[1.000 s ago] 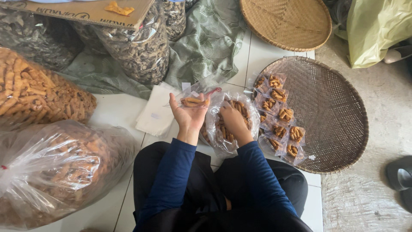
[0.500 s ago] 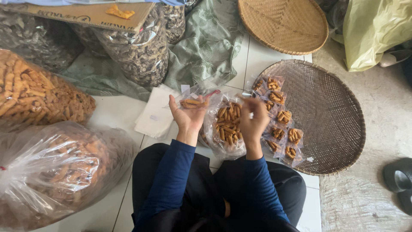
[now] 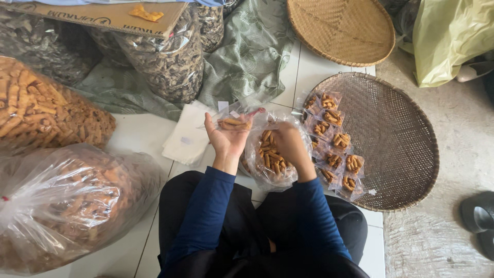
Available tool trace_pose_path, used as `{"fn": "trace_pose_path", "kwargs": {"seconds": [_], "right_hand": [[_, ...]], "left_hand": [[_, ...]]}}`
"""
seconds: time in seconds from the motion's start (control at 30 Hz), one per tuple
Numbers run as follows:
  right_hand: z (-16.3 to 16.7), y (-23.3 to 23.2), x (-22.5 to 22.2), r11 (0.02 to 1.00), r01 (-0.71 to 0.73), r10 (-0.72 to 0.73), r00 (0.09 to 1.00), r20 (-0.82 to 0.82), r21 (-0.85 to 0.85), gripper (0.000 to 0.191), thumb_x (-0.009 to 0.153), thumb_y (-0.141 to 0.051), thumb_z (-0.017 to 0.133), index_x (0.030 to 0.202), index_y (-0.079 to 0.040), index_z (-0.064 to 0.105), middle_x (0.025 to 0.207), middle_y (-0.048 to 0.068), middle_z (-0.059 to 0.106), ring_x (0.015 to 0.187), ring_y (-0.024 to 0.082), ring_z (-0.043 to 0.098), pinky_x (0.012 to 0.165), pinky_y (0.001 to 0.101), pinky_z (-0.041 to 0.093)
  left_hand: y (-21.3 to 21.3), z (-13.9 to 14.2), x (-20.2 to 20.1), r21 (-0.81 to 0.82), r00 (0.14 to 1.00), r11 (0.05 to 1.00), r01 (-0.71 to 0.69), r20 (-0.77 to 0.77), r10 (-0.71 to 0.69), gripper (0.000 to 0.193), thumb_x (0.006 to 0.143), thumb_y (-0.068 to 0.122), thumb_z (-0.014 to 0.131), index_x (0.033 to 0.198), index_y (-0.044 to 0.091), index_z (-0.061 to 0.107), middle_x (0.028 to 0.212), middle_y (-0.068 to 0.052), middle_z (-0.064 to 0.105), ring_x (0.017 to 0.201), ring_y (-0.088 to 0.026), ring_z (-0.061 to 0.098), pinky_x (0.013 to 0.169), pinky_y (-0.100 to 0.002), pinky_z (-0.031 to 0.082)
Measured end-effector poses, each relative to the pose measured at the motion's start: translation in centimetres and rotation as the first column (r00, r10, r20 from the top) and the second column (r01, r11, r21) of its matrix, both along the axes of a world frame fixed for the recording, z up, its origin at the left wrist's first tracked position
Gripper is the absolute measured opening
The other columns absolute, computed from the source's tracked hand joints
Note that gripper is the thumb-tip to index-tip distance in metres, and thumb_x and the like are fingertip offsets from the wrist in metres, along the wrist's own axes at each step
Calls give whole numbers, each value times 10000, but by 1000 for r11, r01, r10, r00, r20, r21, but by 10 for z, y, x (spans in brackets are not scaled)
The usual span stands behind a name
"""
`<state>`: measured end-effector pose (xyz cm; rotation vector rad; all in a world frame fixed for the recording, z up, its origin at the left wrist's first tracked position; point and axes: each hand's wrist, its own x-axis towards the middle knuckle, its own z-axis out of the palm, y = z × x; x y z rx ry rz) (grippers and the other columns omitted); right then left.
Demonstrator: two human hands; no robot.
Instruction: The person sits on the floor and packs small snack sticks from a large plastic bag into individual clear plastic bags. They place the filled bags onto a woven tray beside them.
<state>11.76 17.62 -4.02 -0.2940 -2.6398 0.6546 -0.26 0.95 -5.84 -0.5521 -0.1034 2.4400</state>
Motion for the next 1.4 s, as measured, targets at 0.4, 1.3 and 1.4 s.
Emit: {"fn": "trace_pose_path", "kwargs": {"seconds": [0.4, 1.3, 1.4], "right_hand": [[-2, -15, 4, 973, -21, 8, 998, 56, 231, 300, 736, -39, 765, 1027, -99, 729, 1212, 162, 646, 1149, 370, 575, 996, 469, 468], [-31, 7, -9, 982, -29, -36, 940, 340, 184, 165, 801, -170, 744, 965, -153, 741, 1053, 93, 696, 1046, 311, 668, 923, 442, 522], [-35, 10, -8, 972, -51, -24, 950, 311, 230, 167, 783, -190, 763, 948, -213, 757, 1051, 92, 683, 1075, 318, 645, 898, 456, 518]], "left_hand": [[-3, 3, 3, -59, 996, 998, 13, 91, -8, 896, 826, 630, 699, 1438, 74, 352, 1347, -161, 391, 1208, -321, 504, 1140, -609, 383], [-13, 39, 7, 422, 955, 898, -121, -199, 222, 541, 939, 615, 619, 866, 81, 571, 1251, -125, 607, 1338, -452, 467, 1191, -636, 325], [-9, 28, 6, 124, 988, 983, -132, -69, 142, 601, 937, 644, 585, 855, 49, 555, 1165, -193, 600, 1271, -395, 489, 1195, -605, 352]]}}
